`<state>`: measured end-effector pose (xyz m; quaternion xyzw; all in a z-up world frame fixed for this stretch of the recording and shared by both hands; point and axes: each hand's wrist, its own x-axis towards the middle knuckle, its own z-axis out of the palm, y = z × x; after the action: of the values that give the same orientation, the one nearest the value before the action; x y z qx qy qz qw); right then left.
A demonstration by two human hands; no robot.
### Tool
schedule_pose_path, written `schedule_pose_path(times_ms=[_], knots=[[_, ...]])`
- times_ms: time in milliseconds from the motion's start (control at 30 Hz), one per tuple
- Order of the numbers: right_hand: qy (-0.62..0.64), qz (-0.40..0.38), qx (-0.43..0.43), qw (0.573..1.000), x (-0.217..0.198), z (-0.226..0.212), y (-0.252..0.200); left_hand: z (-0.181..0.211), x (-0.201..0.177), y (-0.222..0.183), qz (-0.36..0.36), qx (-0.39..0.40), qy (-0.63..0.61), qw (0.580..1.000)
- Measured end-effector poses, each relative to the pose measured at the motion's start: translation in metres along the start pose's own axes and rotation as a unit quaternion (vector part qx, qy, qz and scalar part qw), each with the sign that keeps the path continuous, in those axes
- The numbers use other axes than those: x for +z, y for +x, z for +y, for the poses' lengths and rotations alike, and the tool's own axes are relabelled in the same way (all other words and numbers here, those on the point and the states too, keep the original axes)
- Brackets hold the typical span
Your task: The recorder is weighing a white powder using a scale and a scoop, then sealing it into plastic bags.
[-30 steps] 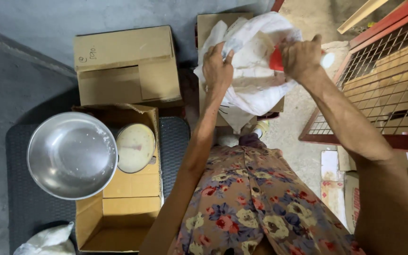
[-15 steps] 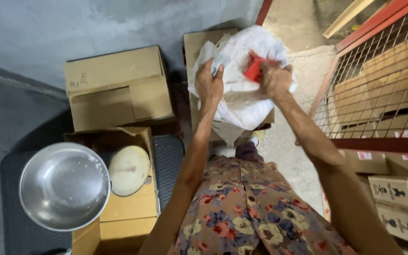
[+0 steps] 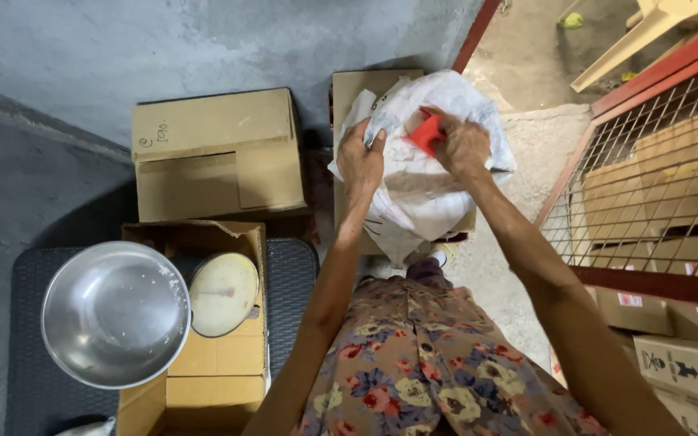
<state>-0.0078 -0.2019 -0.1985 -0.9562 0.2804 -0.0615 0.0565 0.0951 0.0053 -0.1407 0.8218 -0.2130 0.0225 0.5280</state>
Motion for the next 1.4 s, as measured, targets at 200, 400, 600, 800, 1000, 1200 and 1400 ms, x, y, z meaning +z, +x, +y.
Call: schedule_pose_path(times_ms=[200, 400, 600, 800, 1000, 1200, 1400], knots=[[0.127, -0.008, 0.006, 0.992, -0.022, 0.009, -0.003, -0.017, -0.009, 0.009, 0.002, -0.014, 0.022, 1.0], [0.283, 0.023, 0.05, 0.957, -0.051, 0.01, -0.054, -0.028, -0.028, 0.017, 0.05, -0.021, 0.001, 0.999], [0.291, 0.066, 0.072, 0.952, -0.088, -0.004, -0.103, -0.033, -0.031, 0.011, 0.029, -0.004, 0.006, 1.0], [0.418, 0.109, 0.09, 0.897, -0.095, -0.004, -0.145, -0.012, -0.067, 0.008, 0.016, -0.054, -0.129, 0.99], [0.492, 0.121, 0.076, 0.859, -0.106, -0.017, -0.164, -0.093, -0.085, 0.031, -0.026, -0.143, 0.143, 0.979], [0.519, 0.089, 0.024, 0.849, -0.118, -0.015, -0.144, -0.036, -0.127, 0.018, 0.117, -0.048, -0.01, 0.992], [0.572, 0.049, -0.041, 0.818, -0.148, -0.02, -0.126, 0.011, -0.123, 0.014, 0.176, 0.031, 0.033, 0.983]])
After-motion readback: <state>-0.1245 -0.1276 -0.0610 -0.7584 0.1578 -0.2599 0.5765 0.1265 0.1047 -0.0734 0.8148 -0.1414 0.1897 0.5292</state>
